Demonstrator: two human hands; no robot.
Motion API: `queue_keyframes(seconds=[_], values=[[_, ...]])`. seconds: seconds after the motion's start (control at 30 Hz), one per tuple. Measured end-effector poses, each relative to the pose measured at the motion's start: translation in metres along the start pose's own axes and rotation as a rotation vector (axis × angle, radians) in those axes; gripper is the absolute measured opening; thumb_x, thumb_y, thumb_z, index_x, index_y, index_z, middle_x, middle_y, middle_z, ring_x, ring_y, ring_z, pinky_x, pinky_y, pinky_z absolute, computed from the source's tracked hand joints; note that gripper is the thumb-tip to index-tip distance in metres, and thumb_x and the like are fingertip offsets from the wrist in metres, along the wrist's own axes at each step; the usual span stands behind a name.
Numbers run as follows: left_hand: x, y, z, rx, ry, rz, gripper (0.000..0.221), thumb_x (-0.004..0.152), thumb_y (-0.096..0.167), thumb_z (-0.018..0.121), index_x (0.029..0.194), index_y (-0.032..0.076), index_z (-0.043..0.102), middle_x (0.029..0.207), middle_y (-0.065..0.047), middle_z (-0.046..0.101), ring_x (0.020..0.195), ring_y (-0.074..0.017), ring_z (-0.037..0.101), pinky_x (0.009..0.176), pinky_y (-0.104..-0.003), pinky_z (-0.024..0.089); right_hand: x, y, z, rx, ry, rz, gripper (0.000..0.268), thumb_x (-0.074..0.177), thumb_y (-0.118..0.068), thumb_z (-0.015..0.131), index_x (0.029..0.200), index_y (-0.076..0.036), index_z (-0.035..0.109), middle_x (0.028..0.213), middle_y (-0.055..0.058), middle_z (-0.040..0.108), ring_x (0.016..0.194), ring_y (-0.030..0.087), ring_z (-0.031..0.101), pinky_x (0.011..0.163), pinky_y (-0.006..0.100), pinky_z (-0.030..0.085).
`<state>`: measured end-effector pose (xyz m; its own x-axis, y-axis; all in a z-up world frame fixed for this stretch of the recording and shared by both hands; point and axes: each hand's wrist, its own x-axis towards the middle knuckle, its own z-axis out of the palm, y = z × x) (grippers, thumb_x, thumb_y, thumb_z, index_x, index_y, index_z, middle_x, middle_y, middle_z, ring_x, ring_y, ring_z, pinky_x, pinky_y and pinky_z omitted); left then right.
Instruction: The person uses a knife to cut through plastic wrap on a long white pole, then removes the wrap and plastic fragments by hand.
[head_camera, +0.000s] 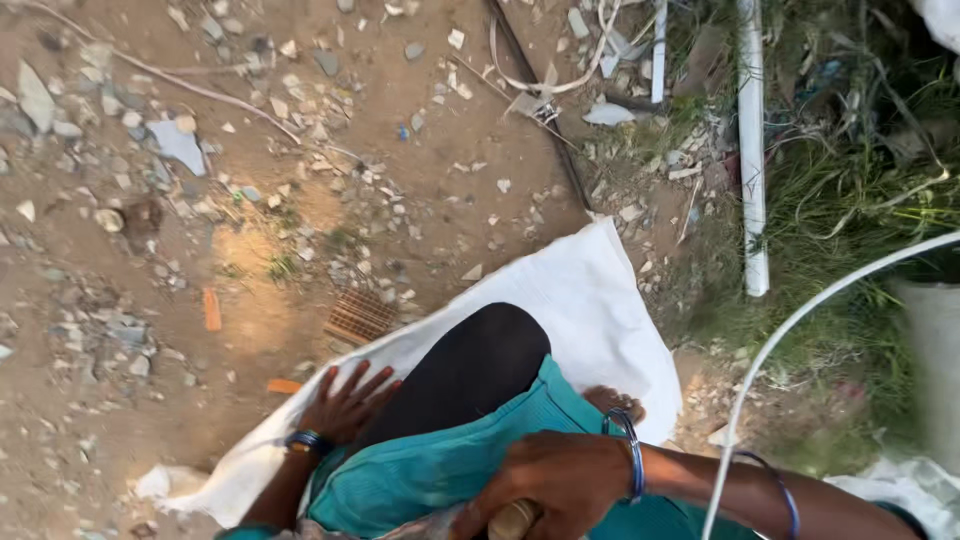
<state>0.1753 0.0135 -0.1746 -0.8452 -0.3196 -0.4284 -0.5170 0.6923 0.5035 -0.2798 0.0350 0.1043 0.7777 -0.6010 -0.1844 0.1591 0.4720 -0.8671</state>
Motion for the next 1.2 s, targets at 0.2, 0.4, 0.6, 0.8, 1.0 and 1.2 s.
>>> queue_keyframes(seconds=[0.2,0.4,0.6,0.8,1.0,1.2], values=[[0.014,-0.055,-0.030,-0.388,-0.230,-0.454,0.047,0.098,0.043,0.045,0.141,0.025,0.037,0.147,0.001,0.036,0.129,-0.0252,0.035,0.096,-0.060,0.030,0.068,-0.032,0.097,-0.414,0.293,0.046,0.066,0.081,-0.018,0.073,0.147,-0.022,0.061,0.117,0.014,0.074,0.101,0.036,0.070,0.079,0.047,0.054],[0.122,-0.091,-0.083,-0.527,-0.338,-0.387,0.038,0.101,0.037,0.051,0.132,0.016,0.048,0.135,-0.004,0.050,0.113,-0.0254,0.051,0.086,-0.052,0.042,0.106,-0.018,0.206,-0.380,0.649,0.386,0.042,0.074,-0.011,0.070,0.115,-0.020,0.075,0.097,0.013,0.077,0.092,0.037,0.072,0.077,0.051,0.057],[0.109,-0.092,-0.003,-0.719,-0.105,-0.295,0.031,0.104,0.031,0.058,0.123,0.007,0.058,0.122,-0.009,0.064,0.098,-0.0255,0.067,0.077,-0.045,0.054,0.102,0.047,0.293,-0.417,1.106,1.129,0.019,0.092,-0.032,0.068,0.106,-0.024,0.079,0.107,0.014,0.076,0.101,0.035,0.074,0.080,0.049,0.058],[0.079,0.047,-0.151,-0.736,0.502,0.554,0.034,0.110,0.031,0.059,0.123,0.000,0.060,0.121,-0.015,0.069,0.099,-0.0297,0.071,0.083,-0.042,0.060,0.126,0.072,0.444,-0.701,1.973,1.740,0.027,0.095,-0.033,0.069,0.101,-0.007,0.073,0.100,0.012,0.067,0.079,0.029,0.073,0.059,0.044,0.054],[-0.001,0.220,-0.116,0.111,0.502,1.237,0.018,0.107,0.029,0.060,0.118,0.016,0.066,0.121,-0.009,0.070,0.118,-0.0325,0.063,0.110,-0.060,0.035,0.137,0.163,0.474,-0.772,2.647,1.109,0.028,0.090,-0.032,0.076,0.112,-0.016,0.069,0.114,0.014,0.058,0.082,0.037,0.070,0.062,0.053,0.054],[0.044,0.195,-0.088,0.585,0.509,1.163,0.009,0.102,0.017,0.064,0.100,0.024,0.070,0.099,0.000,0.071,0.101,-0.0237,0.063,0.106,-0.064,0.028,0.100,0.244,0.399,-0.855,2.985,0.953,0.019,0.085,-0.016,0.066,0.103,-0.010,0.062,0.107,0.010,0.061,0.081,0.031,0.072,0.061,0.046,0.057]])
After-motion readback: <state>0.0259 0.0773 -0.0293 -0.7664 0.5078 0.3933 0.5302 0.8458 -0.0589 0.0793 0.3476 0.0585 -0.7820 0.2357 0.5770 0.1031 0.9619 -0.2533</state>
